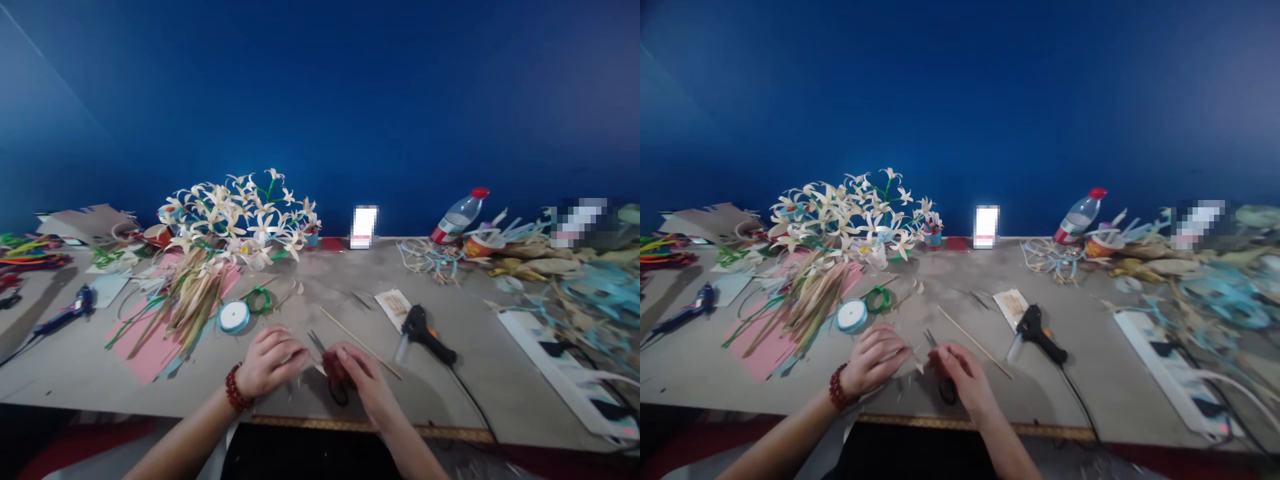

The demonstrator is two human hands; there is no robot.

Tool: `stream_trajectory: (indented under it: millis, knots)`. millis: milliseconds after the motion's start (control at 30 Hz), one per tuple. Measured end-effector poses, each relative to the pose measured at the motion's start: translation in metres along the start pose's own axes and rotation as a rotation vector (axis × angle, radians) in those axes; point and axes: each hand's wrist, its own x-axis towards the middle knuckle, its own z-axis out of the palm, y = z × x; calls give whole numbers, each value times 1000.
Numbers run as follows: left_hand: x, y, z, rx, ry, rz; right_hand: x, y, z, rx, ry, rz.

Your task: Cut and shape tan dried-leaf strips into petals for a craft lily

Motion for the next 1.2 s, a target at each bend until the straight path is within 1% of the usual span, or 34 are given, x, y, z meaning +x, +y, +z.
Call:
stream_trajectory:
  millis: [33,67,100,133,167,200,267,333,367,467,533,600,700,767,833,933,1033,1100,1133,1200]
  knots:
    - [3,2,-2,1,23,30,2,-6,8,99,-93,68]
    - [5,3,-3,1,48,59,3,-11,15,181,-157,132]
    - [6,4,-3,-5,71,84,3,-14,21,244,-191,184]
    - [6,5,-2,-17,96,95,3,-16,26,284,-200,222]
    - [6,5,-1,-35,121,83,2,-17,30,304,-182,244]
    - [6,7,1,-60,151,40,1,-17,33,307,-145,249]
    - [4,12,5,-145,223,-131,-1,-19,35,273,-56,221]
    - [3,20,9,-314,254,-353,-1,-21,35,217,15,178]
    - [3,25,10,-433,234,-459,-1,-22,34,185,39,154]
    - [1,39,13,-809,88,-719,0,-25,31,83,58,79]
    - [0,47,15,-974,28,-866,2,-23,31,30,48,41]
    - [-1,52,18,-1085,24,-999,2,-18,31,2,52,16]
    - [-1,56,21,-1240,82,-1138,3,-12,31,-26,81,8]
    - [-1,56,22,-1358,112,-1194,4,-13,30,-21,83,29]
    - [-1,56,22,-1484,120,-1242,5,-16,27,25,56,59]
    - [-3,57,26,-1684,95,-1290,7,-23,24,149,-29,118]
    - [-6,58,30,-1816,56,-1287,8,-25,24,254,-92,180]
    - [-7,58,29,-1761,44,-1243,9,-24,25,296,-84,205]
    - [-6,57,28,-1670,46,-1200,9,-23,25,308,-70,215]
    - [-4,53,22,-1410,49,-1082,11,-20,26,316,-36,231]
